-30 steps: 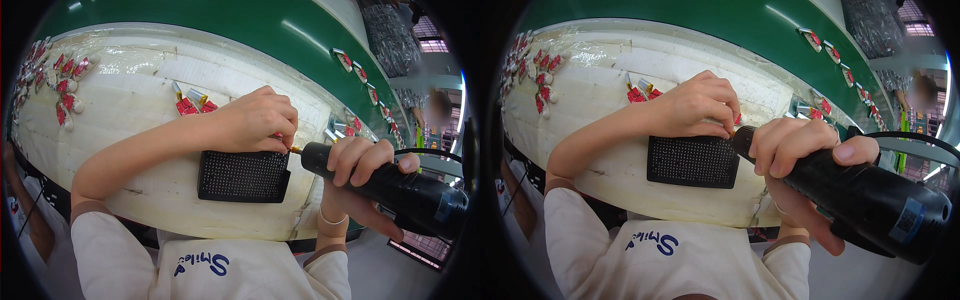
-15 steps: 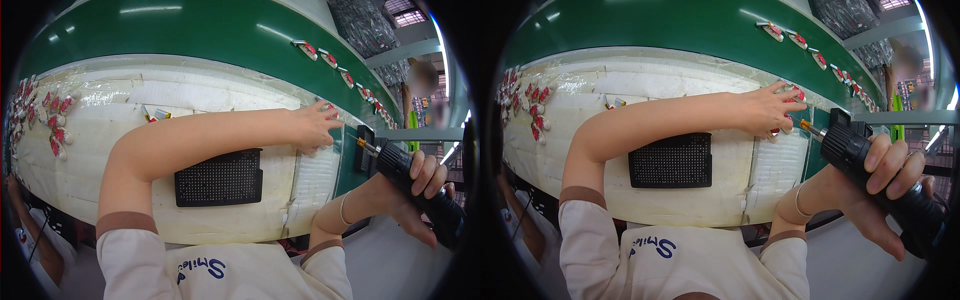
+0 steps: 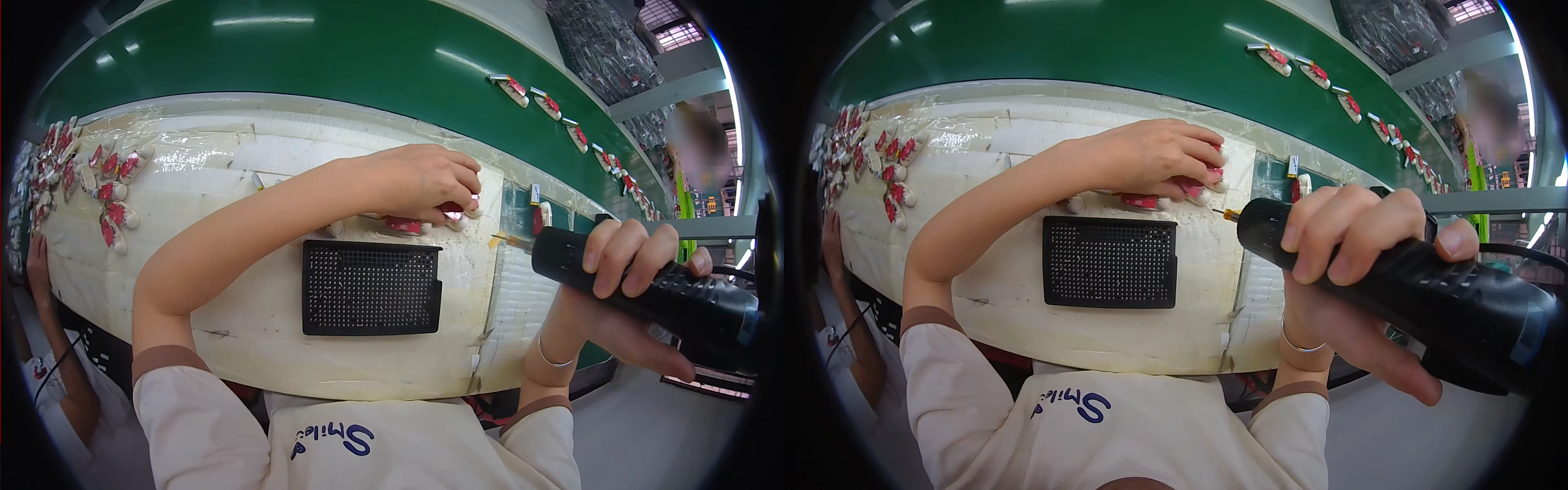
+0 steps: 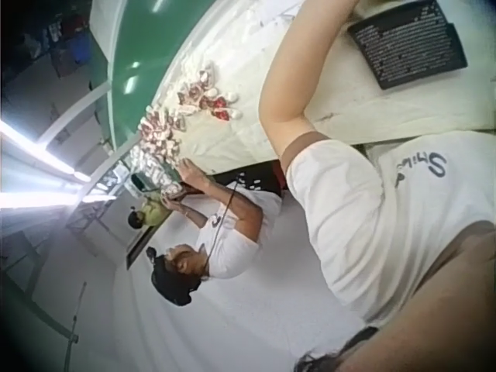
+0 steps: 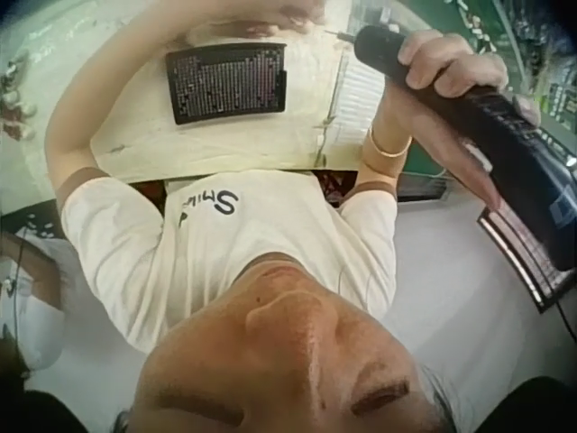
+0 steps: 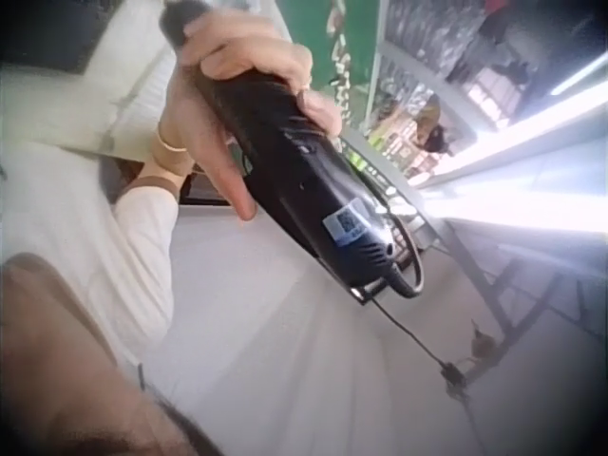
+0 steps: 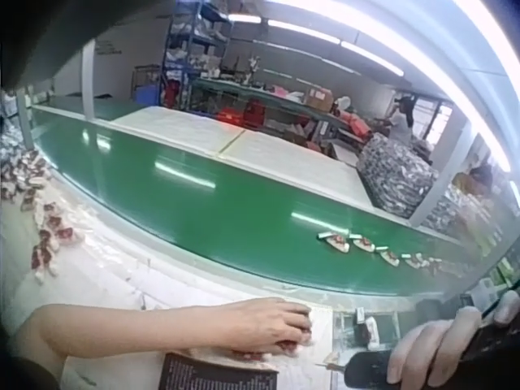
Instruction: The person assembles electronic components and plastic parts by securing them with screws using an electric screwdriver at a factory workbench.
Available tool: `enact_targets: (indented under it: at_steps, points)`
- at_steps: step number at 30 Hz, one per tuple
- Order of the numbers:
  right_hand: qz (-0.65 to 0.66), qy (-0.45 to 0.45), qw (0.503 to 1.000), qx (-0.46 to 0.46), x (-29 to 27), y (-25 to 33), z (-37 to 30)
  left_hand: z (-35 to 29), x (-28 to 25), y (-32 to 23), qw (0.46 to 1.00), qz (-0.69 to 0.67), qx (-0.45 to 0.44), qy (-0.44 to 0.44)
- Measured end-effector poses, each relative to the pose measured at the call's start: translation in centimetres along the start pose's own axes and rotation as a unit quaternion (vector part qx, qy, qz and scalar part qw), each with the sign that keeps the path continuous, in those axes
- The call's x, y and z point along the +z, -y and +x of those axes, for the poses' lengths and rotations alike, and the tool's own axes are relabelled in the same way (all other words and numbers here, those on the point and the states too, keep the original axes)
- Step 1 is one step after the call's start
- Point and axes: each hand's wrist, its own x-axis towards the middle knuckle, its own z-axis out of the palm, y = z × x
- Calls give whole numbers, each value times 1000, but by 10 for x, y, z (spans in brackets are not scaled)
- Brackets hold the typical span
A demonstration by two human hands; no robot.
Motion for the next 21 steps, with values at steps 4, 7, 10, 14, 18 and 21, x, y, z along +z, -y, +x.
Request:
enact_targets:
  at_steps: [4, 7, 10, 14, 18, 21]
  points:
    - [29, 10, 999, 26, 13, -26, -5, -39, -24, -12, 997, -3, -80, -2]
    - [57, 7, 997, 50, 20, -43, -6, -49, -23, -18, 994, 24, -102, -25]
    - [56, 29, 997, 32, 21, -67, -9, -52, -19, -21, 992, 18, -115, -56]
    - [29, 32, 999, 22, 19, -85, -14, -53, -15, -18, 989, -2, -125, -76]
    - [23, 9, 999, 36, 18, -87, -14, -52, -12, -17, 988, -5, -123, -93]
    - [24, 12, 999, 40, 17, -89, -14, -51, -10, -17, 988, -1, -124, -93]
